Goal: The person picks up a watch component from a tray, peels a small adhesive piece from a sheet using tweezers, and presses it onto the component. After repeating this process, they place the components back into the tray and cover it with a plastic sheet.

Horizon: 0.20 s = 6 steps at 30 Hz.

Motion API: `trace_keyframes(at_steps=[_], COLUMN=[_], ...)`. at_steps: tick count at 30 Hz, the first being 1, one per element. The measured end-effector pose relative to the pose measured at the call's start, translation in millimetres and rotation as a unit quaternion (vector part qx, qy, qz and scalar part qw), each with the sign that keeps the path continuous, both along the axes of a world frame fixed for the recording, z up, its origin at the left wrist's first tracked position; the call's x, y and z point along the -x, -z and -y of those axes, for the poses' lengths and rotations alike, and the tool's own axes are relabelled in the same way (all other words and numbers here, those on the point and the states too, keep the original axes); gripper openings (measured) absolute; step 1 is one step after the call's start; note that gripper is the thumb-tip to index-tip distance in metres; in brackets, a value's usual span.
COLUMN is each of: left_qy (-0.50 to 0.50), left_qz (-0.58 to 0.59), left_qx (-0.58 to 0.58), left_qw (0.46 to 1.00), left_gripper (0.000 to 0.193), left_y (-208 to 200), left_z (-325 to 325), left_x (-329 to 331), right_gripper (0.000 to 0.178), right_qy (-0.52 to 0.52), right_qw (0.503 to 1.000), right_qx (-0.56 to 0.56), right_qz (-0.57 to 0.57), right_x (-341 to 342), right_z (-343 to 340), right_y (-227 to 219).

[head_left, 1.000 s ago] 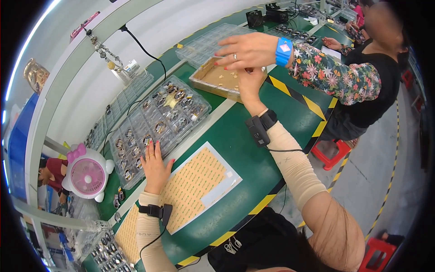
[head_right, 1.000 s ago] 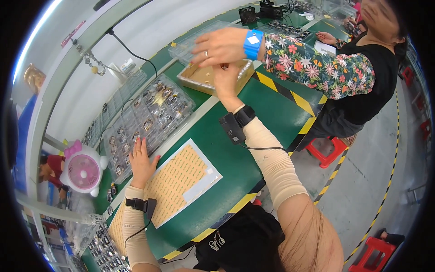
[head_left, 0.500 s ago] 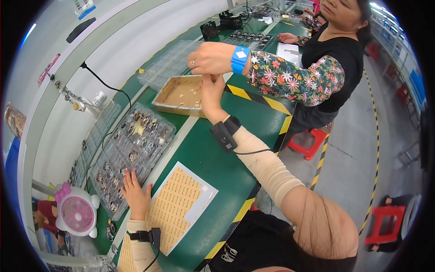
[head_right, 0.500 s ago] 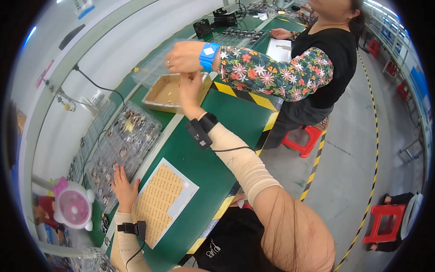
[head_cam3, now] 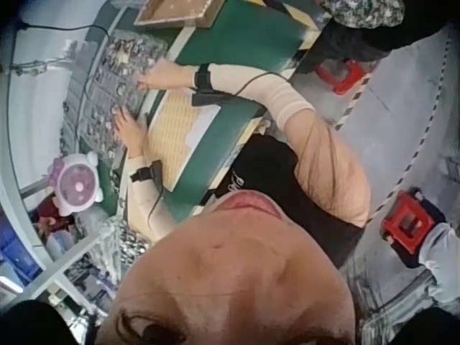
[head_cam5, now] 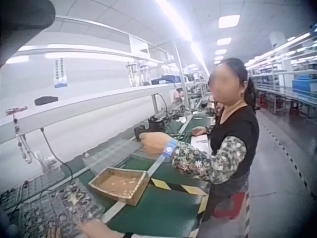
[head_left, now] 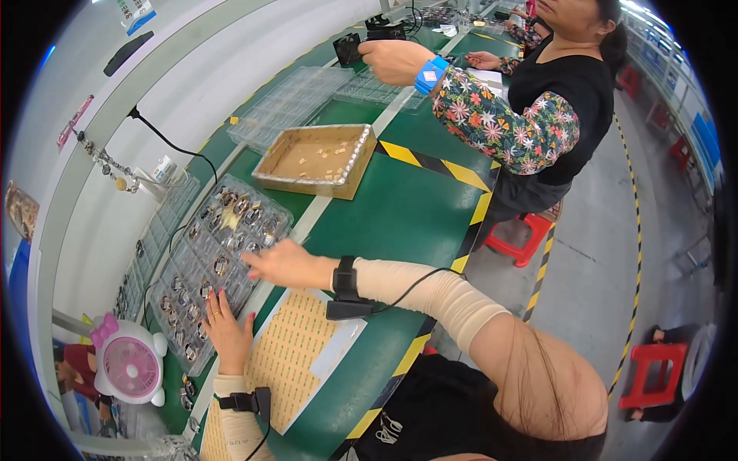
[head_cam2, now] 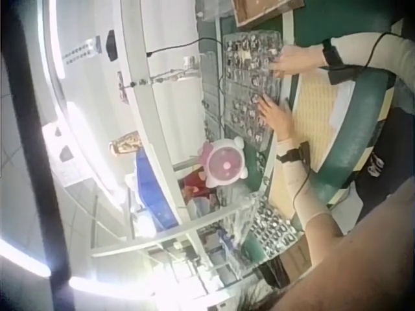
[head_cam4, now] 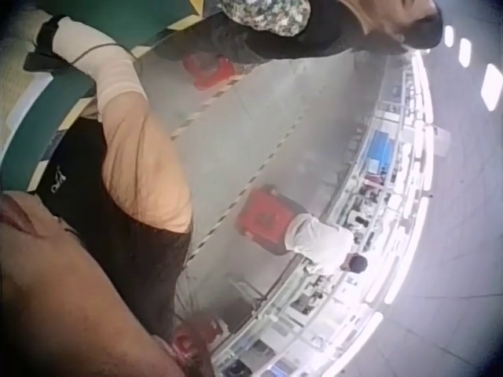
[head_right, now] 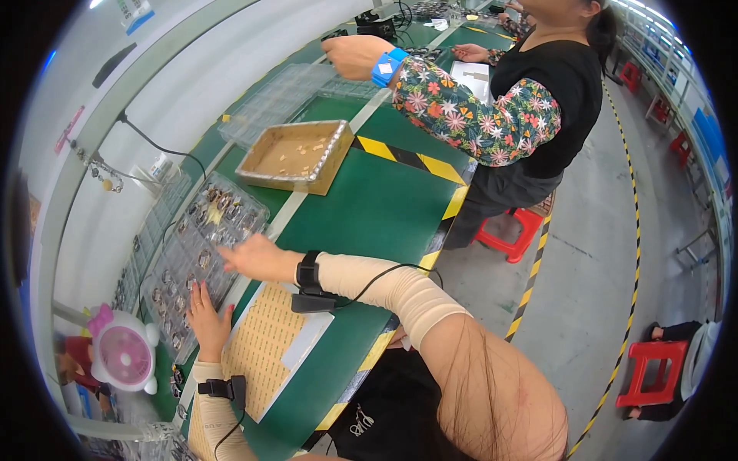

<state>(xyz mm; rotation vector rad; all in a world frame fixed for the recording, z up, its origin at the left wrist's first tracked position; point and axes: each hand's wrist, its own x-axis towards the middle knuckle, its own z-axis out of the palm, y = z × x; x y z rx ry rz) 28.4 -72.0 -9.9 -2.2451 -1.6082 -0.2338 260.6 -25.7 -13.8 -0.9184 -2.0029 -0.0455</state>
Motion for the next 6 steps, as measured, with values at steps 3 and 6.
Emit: trace_keyframes(at_steps=[3,6], left_qy=[0.004,-0.008], left_qz=[0.007,0.003], left_qx=[-0.003,0.000], left_qw=[1.000,1.000], left_gripper=[0.079,0.082], left_y=[-0.1,2.0], left_z=[-1.9,-1.6], left_x=[0.3,2.5], right_gripper=[0.050,0.058], right_qy=[-0.031,-0.008], right_qw=[0.997,0.992], right_qx=[0.044,0.063], right_qz=[0.061,0.108], right_x=[7.5,8.9], right_z=[5.6,2.7], right_y=[22.8,23.4])
